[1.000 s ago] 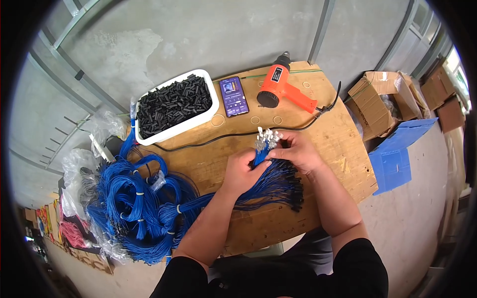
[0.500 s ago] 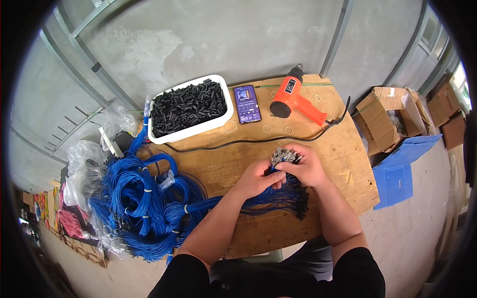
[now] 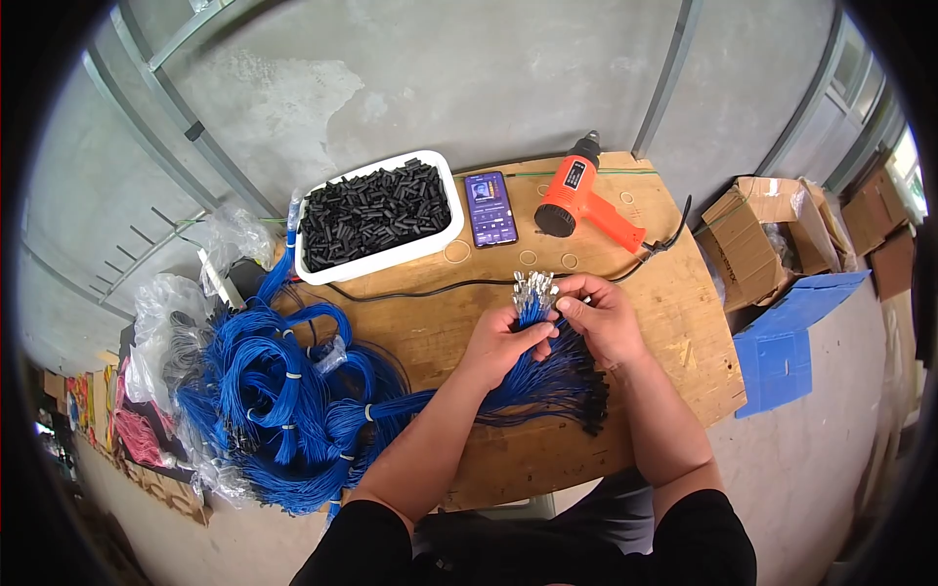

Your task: Applying heat shrink sleeves to the ends of blue wires and using a heat gun to secure them.

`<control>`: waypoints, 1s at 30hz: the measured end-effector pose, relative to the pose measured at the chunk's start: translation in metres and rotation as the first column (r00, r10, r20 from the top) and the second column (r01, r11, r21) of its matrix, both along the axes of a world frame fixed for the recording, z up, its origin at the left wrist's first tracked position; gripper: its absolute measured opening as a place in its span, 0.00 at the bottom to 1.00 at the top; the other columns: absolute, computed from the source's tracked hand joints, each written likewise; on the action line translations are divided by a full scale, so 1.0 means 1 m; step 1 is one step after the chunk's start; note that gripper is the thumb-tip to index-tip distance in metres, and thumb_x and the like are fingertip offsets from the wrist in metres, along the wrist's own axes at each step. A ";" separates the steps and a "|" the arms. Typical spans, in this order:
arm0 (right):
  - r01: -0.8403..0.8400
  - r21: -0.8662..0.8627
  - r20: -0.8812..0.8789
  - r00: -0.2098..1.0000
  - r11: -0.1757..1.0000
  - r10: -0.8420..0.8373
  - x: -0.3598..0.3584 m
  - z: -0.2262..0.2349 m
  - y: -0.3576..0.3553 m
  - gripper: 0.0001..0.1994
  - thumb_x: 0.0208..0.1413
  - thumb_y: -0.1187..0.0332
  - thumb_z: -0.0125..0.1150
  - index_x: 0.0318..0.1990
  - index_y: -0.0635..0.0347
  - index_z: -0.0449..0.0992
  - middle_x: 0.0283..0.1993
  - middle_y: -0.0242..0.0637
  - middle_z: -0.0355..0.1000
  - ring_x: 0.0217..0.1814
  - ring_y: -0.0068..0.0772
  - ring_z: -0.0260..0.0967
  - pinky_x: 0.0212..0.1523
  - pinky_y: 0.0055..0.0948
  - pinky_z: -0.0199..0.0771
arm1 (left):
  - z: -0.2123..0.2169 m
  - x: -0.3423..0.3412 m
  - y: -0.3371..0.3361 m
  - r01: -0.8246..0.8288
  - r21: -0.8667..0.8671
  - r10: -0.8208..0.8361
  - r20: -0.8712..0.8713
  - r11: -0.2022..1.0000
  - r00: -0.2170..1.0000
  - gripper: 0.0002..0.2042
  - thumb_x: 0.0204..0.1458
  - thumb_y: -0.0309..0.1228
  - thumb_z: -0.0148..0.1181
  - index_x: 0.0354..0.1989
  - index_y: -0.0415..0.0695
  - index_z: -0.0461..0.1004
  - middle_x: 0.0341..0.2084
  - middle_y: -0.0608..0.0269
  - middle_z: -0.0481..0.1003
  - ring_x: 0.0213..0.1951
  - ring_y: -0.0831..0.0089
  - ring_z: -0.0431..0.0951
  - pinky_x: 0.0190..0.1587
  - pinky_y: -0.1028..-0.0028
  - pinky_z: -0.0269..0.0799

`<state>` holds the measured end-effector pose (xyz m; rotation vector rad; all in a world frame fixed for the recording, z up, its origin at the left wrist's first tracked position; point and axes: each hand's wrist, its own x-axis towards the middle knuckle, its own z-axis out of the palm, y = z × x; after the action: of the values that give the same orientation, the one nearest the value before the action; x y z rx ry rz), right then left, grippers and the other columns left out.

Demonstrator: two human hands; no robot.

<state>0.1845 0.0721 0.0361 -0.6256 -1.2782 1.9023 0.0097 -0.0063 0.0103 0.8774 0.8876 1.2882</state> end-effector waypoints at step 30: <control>-0.017 -0.085 0.029 0.999 0.996 0.019 0.000 0.002 0.001 0.04 0.61 0.75 0.61 0.38 0.66 0.80 0.32 0.34 0.77 0.20 0.12 0.55 0.21 0.15 0.51 | -0.003 0.001 0.004 -0.119 -0.021 0.119 -0.009 0.993 0.993 0.07 0.57 0.24 0.64 0.41 0.36 0.78 0.33 0.60 0.80 0.30 0.76 0.79 0.35 0.77 0.76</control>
<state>0.1847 0.0727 0.0380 -0.6902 -1.2309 1.9768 0.0103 -0.0024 0.0072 0.8230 0.9701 1.3760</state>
